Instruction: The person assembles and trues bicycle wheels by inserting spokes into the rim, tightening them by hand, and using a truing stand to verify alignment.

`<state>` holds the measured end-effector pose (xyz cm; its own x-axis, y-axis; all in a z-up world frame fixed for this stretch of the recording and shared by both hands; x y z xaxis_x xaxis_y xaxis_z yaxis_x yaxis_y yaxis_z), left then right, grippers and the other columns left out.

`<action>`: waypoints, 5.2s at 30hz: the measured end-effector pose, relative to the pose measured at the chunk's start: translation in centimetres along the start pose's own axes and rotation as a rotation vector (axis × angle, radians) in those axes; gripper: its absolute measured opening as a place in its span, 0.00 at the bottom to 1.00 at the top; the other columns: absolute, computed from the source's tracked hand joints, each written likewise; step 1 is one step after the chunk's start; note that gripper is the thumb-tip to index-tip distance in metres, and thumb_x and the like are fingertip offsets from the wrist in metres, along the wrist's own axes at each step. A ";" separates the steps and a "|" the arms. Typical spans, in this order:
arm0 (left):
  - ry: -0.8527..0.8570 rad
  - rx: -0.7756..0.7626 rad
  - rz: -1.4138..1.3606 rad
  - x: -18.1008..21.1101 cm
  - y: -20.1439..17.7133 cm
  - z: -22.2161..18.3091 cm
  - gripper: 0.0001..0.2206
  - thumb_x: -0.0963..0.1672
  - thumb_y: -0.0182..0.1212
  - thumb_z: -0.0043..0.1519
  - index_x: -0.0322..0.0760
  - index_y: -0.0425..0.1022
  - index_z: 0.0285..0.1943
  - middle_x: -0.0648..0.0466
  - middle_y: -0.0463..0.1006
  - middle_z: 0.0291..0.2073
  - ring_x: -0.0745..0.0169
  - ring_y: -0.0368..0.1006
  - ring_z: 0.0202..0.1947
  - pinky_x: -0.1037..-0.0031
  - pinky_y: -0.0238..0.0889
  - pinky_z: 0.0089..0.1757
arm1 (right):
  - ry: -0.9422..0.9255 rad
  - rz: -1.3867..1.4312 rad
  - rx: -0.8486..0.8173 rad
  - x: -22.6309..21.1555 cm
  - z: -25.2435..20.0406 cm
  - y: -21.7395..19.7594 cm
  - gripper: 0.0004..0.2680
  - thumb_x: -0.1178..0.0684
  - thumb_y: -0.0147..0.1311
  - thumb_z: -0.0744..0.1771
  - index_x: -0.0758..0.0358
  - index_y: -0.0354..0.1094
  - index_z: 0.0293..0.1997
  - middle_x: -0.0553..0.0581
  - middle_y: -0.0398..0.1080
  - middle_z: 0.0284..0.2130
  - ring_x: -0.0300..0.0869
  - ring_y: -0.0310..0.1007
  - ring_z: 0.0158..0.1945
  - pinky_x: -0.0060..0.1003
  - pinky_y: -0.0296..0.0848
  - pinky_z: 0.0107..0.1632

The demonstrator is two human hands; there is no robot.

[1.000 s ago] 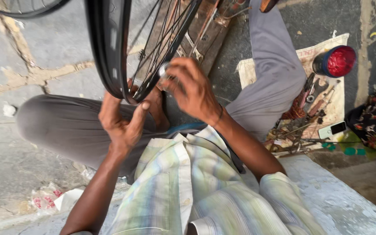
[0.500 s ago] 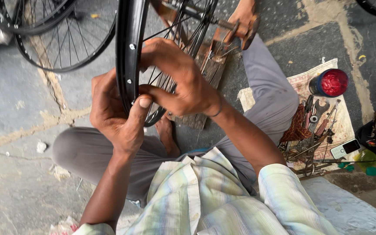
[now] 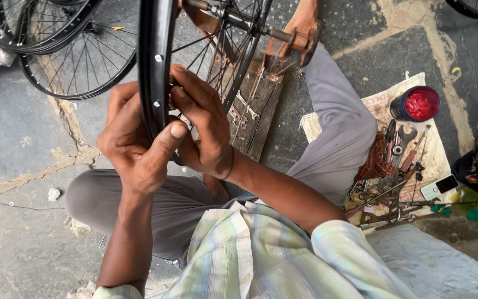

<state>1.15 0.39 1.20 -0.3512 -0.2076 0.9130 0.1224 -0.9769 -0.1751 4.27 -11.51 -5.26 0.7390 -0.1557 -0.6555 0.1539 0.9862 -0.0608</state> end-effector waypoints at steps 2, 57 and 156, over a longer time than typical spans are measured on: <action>0.018 0.008 0.045 0.3 0.4 0.7 0.21 0.44 0.71 0.59 0.25 0.78 0.59 0.52 0.71 0.47 0.68 0.69 0.43 0.81 0.63 0.41 | -0.098 -0.032 0.025 0.8 1.3 0.0 0.12 0.51 0.51 0.73 0.66 0.61 0.61 0.65 0.63 0.65 0.55 0.67 0.69 0.49 0.66 0.71; -0.350 0.024 0.447 -17.7 3.0 -12.8 0.23 0.48 0.63 0.71 0.25 0.69 0.66 0.40 0.75 0.53 0.52 0.76 0.52 0.64 0.72 0.49 | 0.960 -0.627 -0.481 24.9 -21.9 -2.5 0.26 0.30 0.63 0.64 0.51 0.49 0.11 0.44 0.45 0.09 0.36 0.43 0.14 0.39 0.46 0.19; 0.040 0.123 -0.125 0.4 2.0 0.0 0.24 0.39 0.70 0.63 0.22 0.68 0.67 0.51 0.69 0.56 0.68 0.76 0.49 0.77 0.72 0.49 | -0.329 -0.064 -0.109 2.6 5.1 -1.6 0.11 0.53 0.56 0.70 0.69 0.63 0.52 0.61 0.72 0.45 0.53 0.80 0.44 0.46 0.81 0.46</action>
<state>1.21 -1.65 1.22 -0.4071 -0.0896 0.9090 0.1877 -0.9821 -0.0127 9.30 -13.75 -3.03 0.9046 -0.2092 -0.3713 0.1487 0.9714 -0.1850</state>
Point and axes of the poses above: each hand's wrist, its own z-axis towards the middle knuckle, its own y-axis out of the palm, x = y × z, the point moved 1 cm from there along z, towards the middle knuckle
